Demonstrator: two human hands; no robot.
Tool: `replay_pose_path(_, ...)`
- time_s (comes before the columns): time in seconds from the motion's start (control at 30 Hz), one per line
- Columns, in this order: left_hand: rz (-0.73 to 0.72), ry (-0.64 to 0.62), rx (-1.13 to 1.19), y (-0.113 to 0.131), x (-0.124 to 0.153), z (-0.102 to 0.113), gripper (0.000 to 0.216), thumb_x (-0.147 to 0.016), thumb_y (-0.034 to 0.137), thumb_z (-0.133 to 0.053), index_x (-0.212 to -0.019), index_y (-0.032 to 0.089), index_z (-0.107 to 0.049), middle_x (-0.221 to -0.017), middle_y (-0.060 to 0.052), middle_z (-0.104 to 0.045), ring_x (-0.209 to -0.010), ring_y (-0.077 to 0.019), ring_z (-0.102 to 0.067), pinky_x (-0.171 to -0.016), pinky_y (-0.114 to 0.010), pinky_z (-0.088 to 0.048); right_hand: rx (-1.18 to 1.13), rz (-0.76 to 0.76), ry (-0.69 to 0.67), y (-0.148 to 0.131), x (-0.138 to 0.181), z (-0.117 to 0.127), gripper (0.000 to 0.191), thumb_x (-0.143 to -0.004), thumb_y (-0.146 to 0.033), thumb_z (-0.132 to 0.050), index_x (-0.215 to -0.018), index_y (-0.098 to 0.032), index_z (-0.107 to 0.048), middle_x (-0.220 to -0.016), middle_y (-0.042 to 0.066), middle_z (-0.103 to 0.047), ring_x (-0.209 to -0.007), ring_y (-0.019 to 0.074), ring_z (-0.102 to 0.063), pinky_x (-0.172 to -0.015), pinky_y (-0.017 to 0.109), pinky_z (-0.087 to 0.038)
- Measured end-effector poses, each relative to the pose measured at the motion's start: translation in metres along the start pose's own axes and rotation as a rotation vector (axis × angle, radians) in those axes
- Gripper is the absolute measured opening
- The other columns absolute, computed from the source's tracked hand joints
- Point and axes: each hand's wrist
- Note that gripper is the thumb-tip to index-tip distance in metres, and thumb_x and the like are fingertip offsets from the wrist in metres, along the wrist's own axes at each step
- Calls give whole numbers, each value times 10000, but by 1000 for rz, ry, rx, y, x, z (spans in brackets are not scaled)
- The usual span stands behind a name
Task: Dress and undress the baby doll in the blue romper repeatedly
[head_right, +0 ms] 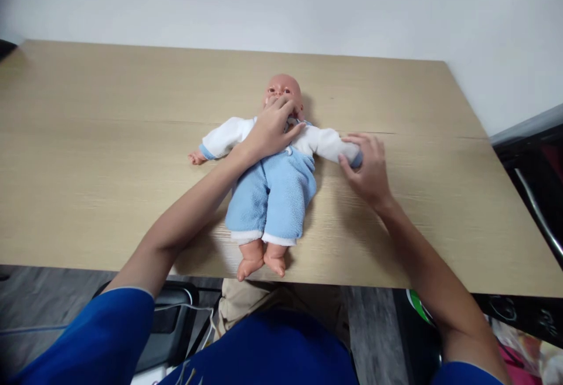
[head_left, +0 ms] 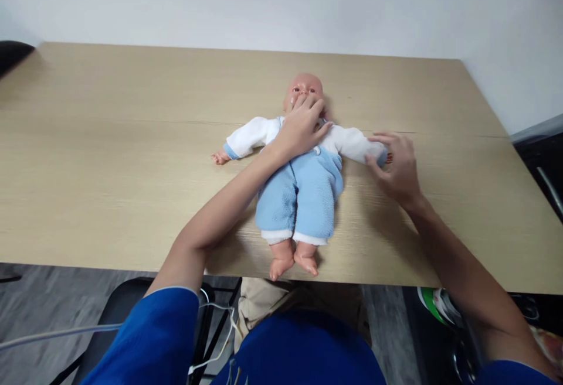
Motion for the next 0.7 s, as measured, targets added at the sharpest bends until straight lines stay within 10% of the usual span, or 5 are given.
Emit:
replay_pose_path(0.23,-153,-174,-40,22,6,11,279,-1211,486,-658,-1256,241,-785,-1369,-192,-791,-1414,-447,-656,-1322,-631,-467,-397,-145,-346,-30,1,-48,595,-1096,-897,-797,-1191,-310,-804,-1008,57,-787,-893,284,-717,-793,448,-631)
replay_pose_path(0.4,-158,-310,-13,27,8,6,376,-1219,555,-604,-1134,223,-758,-1193,-169,-812,-1269,-399,-669,-1267,-597,-477,-553,-179,-452,-16,-19,-50,757,-971,-1017,-837,-853,-295,-643,-899,14,-623,-845,238,-576,-812,411,-565)
replay_pose_path(0.7,-114,-437,110,29,7,8,404,-1170,622,-626,-1048,244,-694,-1055,-100,-781,-1198,-365,-691,-1294,-602,-441,-586,-292,-415,-12,-14,-52,773,-921,-1045,-884,-1036,-307,-687,-864,-17,-603,-758,203,-523,-680,364,-443)
Point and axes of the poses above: each hand's wrist, its own x-axis away from the middle knuckle, its own z-axis out of the back of the hand, y = z × x
